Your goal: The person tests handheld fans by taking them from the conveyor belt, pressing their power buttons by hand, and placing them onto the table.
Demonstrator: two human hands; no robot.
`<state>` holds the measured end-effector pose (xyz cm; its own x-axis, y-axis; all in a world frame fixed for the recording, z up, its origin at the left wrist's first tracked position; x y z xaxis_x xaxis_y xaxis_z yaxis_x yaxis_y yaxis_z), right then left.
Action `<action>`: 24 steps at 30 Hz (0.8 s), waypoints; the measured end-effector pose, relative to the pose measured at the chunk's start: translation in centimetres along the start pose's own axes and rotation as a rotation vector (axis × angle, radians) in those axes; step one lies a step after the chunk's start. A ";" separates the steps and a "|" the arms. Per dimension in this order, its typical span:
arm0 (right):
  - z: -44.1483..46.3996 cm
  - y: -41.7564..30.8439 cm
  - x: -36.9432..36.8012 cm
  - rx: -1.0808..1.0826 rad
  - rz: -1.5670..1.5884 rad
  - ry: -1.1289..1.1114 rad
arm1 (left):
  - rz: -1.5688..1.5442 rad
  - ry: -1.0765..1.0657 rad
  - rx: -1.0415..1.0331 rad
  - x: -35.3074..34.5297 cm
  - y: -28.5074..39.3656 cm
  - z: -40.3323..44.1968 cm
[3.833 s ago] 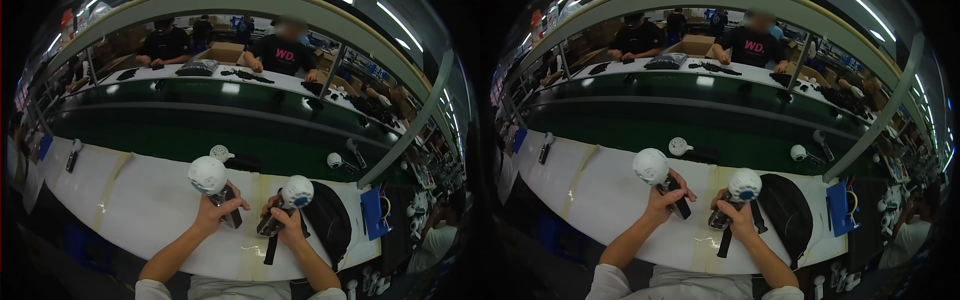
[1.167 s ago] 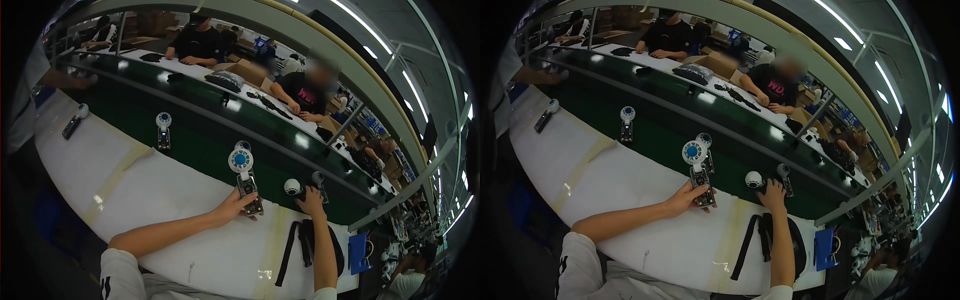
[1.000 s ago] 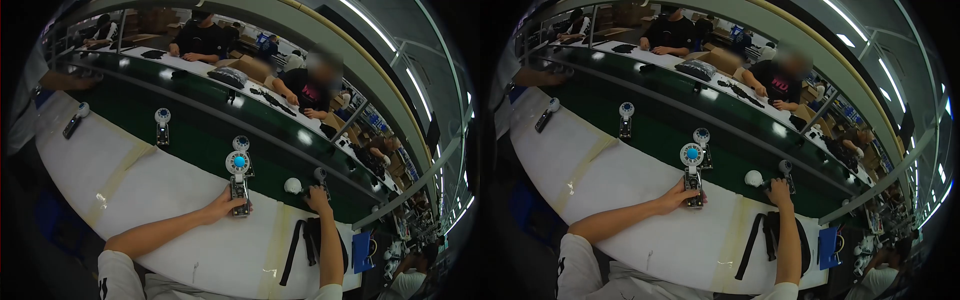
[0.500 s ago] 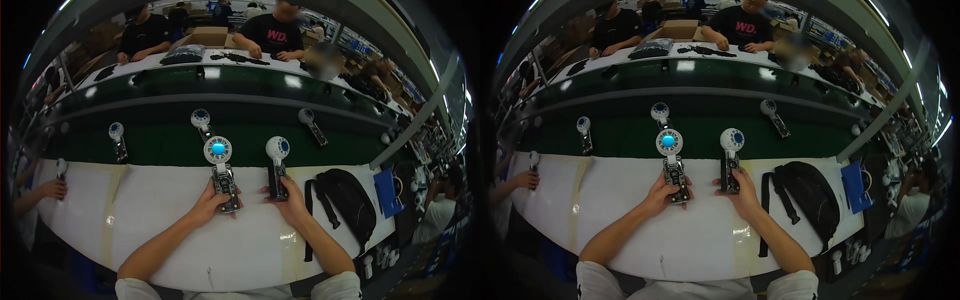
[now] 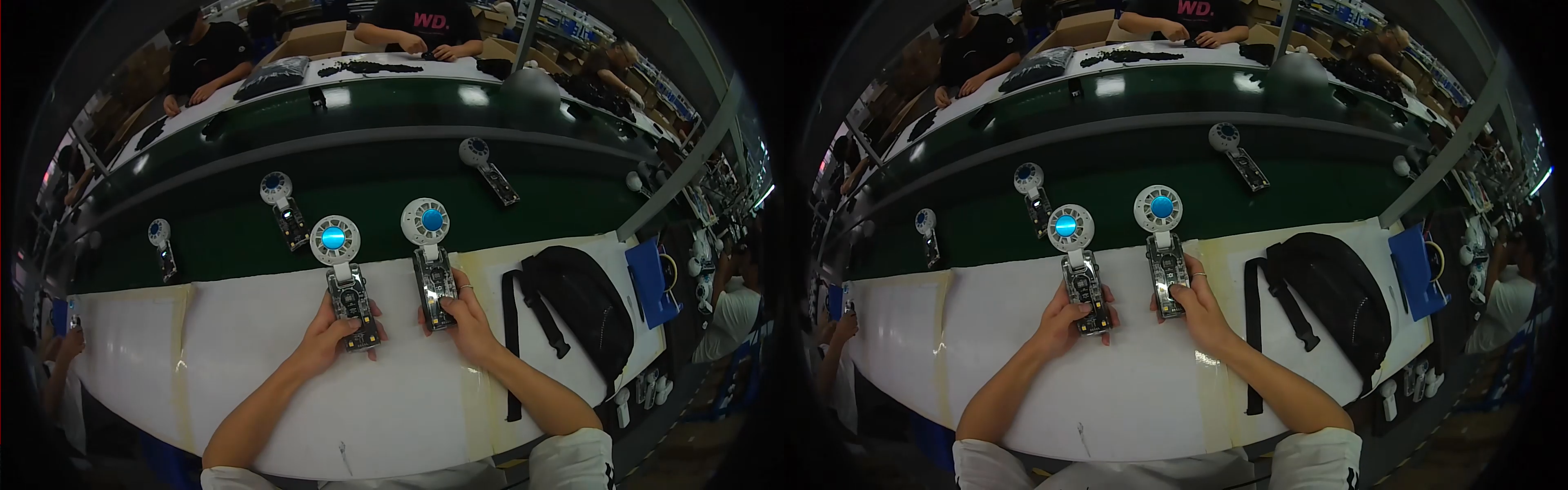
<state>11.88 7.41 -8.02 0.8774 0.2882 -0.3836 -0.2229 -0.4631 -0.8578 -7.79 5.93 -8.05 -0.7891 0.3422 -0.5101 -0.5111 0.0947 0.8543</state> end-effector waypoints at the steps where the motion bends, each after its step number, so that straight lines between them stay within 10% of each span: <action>1: 0.0 0.0 0.0 -0.003 -0.001 0.003 | 0.002 -0.008 -0.001 0.0 0.0 0.0; 24: -0.3 0.5 0.5 0.017 -0.088 0.022 | 0.022 -0.044 -0.012 -0.7 -0.4 0.2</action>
<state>12.36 7.08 -8.51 0.9030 0.3088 -0.2988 -0.1514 -0.4222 -0.8938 -6.93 5.81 -8.03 -0.7848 0.3849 -0.4858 -0.4979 0.0753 0.8640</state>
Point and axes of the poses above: each hand's wrist, its own z-axis towards the middle knuckle, its own x-axis out of the back of the hand, y = z × x, the point moved 5 cm from there along z, towards the middle knuckle, and after that the axes turned 15 degrees about -x, right-handed, at the moved point
